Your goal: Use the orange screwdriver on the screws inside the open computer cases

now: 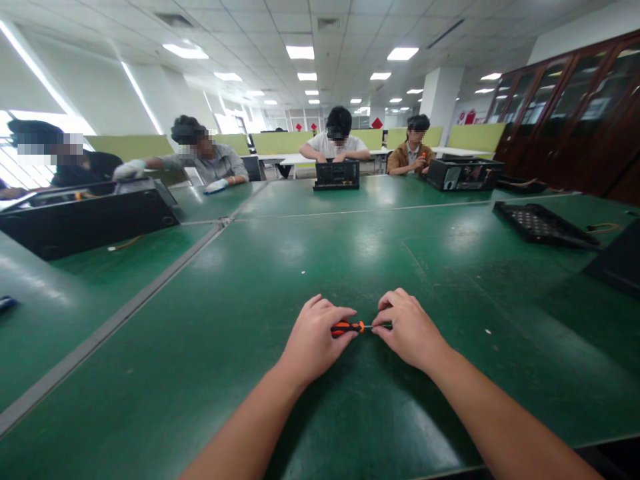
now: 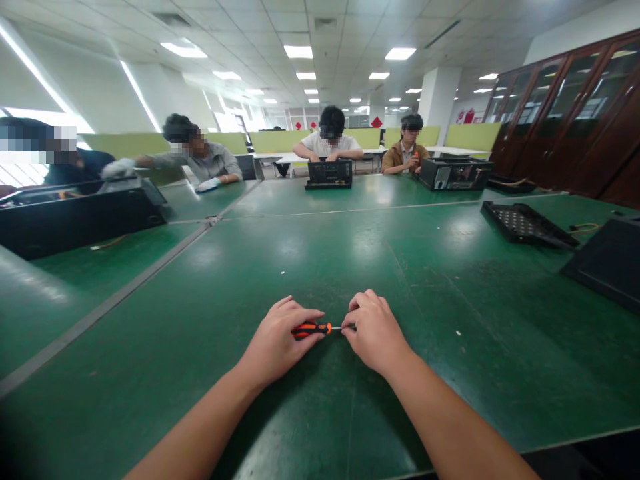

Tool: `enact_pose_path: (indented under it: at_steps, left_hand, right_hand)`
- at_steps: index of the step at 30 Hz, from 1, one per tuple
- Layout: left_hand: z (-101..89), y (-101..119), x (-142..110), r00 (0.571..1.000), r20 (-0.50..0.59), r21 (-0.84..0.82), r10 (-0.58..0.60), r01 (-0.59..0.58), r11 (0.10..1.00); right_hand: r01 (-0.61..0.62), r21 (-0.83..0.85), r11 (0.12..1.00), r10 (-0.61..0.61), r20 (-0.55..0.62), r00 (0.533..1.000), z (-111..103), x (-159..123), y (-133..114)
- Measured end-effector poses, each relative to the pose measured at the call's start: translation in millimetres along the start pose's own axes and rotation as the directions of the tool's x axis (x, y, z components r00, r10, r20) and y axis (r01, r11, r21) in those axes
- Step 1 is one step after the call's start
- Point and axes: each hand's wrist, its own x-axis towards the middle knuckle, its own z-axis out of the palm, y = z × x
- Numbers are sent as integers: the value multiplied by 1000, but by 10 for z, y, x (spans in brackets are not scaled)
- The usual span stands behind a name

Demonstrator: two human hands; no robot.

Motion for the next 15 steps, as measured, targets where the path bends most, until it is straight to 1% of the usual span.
enact_pose_path:
  at_steps: [3,5,6,8,11,15]
  left_hand:
    - [6,-1,12,996,90,32,-26,23,999]
    - [2,0,16,992,126,36,-27,22,999]
    - [-3,3,16,993,116,33,-29,26,999]
    - [-17,13,13,998,51,18,-37,36,999]
    - [-34,27,1,999,-41,-14,-28,28,1000]
    - [-26,22,-13,1000,-15,-42,-4,4,999]
  right_hand:
    - [-6,1,1000,6,-40,999,-51,10,-44]
    - [-8,5,1000,8,-53,999,-73,13,-65]
    - [-10,6,1000,10,-51,999,-74,13,-67]
    - [-20,6,1000,20,-30,999,-56,9,-53]
    - [-35,5,999,35,40,999,-5,-1,-6]
    - [-49,5,999,48,97,994,20,-6,29]
